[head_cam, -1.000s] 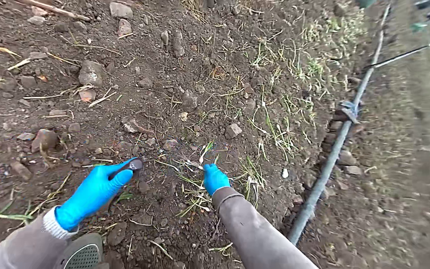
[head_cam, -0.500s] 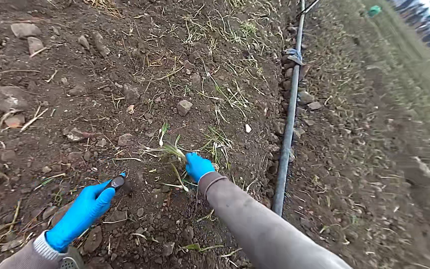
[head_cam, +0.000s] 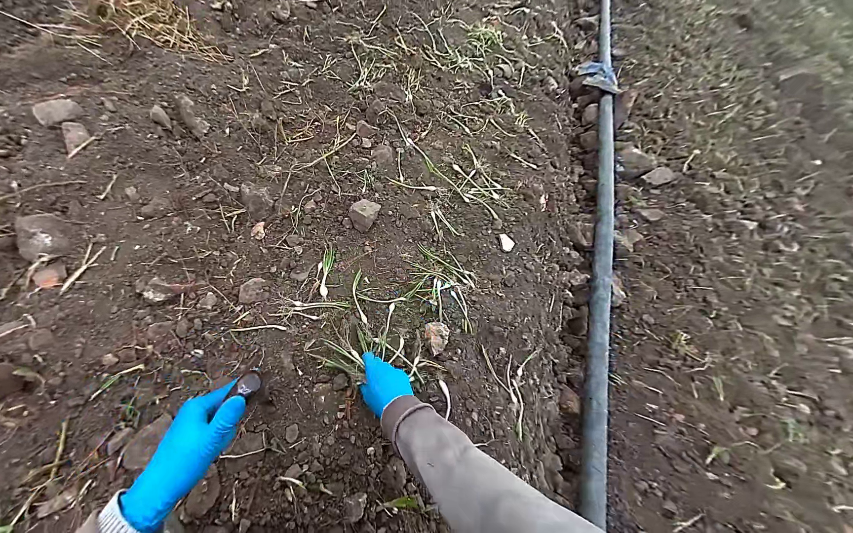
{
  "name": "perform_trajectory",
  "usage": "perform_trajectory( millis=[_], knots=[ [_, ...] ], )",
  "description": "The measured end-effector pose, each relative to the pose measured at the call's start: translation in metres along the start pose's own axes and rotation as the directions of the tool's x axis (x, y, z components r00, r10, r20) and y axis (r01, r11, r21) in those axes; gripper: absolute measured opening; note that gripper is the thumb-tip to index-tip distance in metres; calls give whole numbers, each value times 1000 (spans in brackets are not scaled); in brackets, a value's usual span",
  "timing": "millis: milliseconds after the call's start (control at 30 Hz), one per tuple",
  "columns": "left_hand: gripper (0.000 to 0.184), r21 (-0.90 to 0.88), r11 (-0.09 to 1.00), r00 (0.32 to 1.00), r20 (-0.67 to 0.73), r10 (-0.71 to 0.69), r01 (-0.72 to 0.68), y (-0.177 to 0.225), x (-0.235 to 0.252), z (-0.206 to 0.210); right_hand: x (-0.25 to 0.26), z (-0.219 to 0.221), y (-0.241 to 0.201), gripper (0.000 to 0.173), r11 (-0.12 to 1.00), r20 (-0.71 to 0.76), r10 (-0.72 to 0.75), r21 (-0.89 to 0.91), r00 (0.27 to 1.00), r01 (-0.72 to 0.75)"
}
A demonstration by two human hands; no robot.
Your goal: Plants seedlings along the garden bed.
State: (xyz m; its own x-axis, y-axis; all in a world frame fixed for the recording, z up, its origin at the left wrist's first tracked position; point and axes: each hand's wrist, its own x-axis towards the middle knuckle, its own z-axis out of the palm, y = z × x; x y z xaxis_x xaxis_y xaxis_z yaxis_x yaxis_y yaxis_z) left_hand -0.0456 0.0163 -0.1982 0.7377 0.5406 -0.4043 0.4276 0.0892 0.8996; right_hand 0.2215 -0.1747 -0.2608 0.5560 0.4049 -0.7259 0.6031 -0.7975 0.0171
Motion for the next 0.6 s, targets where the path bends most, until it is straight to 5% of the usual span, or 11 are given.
perform_trajectory(
  millis=[100,267,433,500,600],
  knots=[
    [85,-55,998,999,-27,34,-35,-4,-1,-4,-2,-35,-6,50,996,-84,-90,2,992,90],
    [96,-16,999,1000,7,-30,30,5,3,1,34,-97,-63,62,978,-214,-206,-10,955,209],
    [104,18,1000,1000,12,-2,1,4,-2,3,78,-62,-121,80,979,-196,-201,-23,960,201],
    [107,22,999,999,-3,36,-36,-2,-5,2,70,-42,-126,67,986,-239,-151,36,959,164],
    [108,24,998,999,5,49,-49,-9,-8,1,64,-55,-111,46,980,-98,-193,-73,976,187]
  ],
)
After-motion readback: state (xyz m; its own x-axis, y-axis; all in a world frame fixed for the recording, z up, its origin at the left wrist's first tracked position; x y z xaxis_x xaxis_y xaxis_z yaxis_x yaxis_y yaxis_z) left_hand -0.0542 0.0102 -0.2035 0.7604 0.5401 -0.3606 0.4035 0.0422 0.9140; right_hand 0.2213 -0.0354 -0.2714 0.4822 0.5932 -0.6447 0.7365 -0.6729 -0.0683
